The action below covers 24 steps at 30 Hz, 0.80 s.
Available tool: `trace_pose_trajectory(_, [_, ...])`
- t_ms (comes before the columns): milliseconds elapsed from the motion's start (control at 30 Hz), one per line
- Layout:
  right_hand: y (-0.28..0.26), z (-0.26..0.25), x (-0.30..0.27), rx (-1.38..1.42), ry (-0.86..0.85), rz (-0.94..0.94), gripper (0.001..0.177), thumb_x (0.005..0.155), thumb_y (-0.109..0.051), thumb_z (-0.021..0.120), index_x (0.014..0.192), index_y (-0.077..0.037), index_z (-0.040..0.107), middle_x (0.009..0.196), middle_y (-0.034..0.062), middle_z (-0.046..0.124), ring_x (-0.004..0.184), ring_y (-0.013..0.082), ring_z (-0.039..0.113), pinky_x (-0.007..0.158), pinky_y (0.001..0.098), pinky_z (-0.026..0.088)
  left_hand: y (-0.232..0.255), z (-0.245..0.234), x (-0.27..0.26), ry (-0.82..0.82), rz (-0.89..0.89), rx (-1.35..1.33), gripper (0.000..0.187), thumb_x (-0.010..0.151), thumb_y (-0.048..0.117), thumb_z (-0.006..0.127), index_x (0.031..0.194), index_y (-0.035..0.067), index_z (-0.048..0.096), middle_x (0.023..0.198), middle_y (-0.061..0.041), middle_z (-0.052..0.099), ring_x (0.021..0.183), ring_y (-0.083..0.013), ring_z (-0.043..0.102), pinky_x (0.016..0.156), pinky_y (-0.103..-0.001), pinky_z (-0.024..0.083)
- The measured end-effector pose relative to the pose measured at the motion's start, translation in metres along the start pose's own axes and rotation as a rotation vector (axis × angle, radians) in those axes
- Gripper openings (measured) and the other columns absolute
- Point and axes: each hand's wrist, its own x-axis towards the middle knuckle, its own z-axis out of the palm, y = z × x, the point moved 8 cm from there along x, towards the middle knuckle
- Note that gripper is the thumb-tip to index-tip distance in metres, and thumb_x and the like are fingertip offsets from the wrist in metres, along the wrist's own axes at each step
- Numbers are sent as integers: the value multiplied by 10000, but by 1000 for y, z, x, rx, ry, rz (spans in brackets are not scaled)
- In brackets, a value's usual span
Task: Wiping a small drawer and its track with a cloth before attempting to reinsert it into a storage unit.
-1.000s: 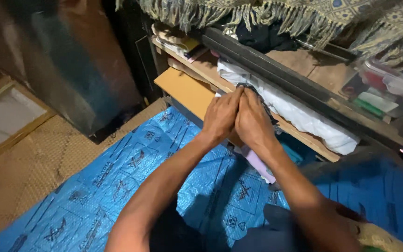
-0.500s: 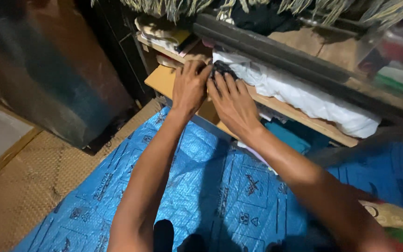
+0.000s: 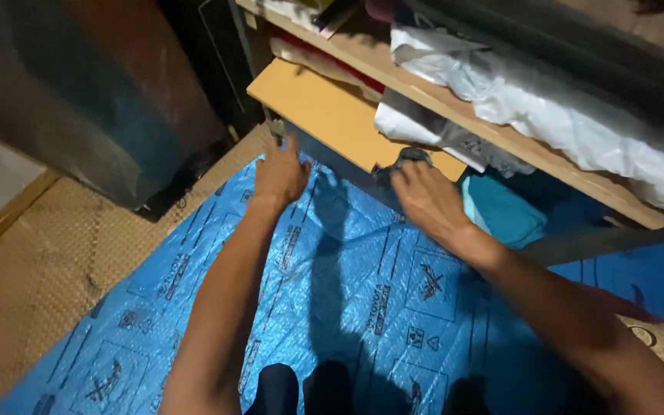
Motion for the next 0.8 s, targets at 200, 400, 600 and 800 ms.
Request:
trace_pose_trajectory(200, [-12,12,27,141,-34,80,614,948,-317,634,1393,90,521,1402,295,551,1203,427,578,1078,494,447,-4,41,-6,-164,79,311,684,920,266,695,1526,135,408,1464,-247,451,1324,-428,519,1055,-608,427])
trace_pose_trajectory(400, [-13,60,105,266,-90,192,718,958,-370,644,1474,79,426,1494,311,476,1265,471,529,1069,524,410,0,32,-9,-209,-123,-34,802,852,131,665,1545,21,278,1586,-257,289,1369,-465,438,1078,-574,388])
trace_pose_trajectory(600, [-15,88,135,295,-60,158,599,1019,-352,599,1481,5,462,1505,283,466,1293,492,490,1107,553,359,-9,116,10,-234,43,-416,804,815,-64,487,1580,-45,241,1621,-291,301,1514,-402,338,1243,-397,280])
trace_pose_trajectory(800, [-13,40,69,363,-164,49,550,966,-73,518,1509,1,466,1542,237,496,1333,421,523,1181,496,376,-1,116,10,-199,169,-502,907,732,-128,425,1602,-26,191,1650,-285,235,1534,-400,256,1257,-387,235])
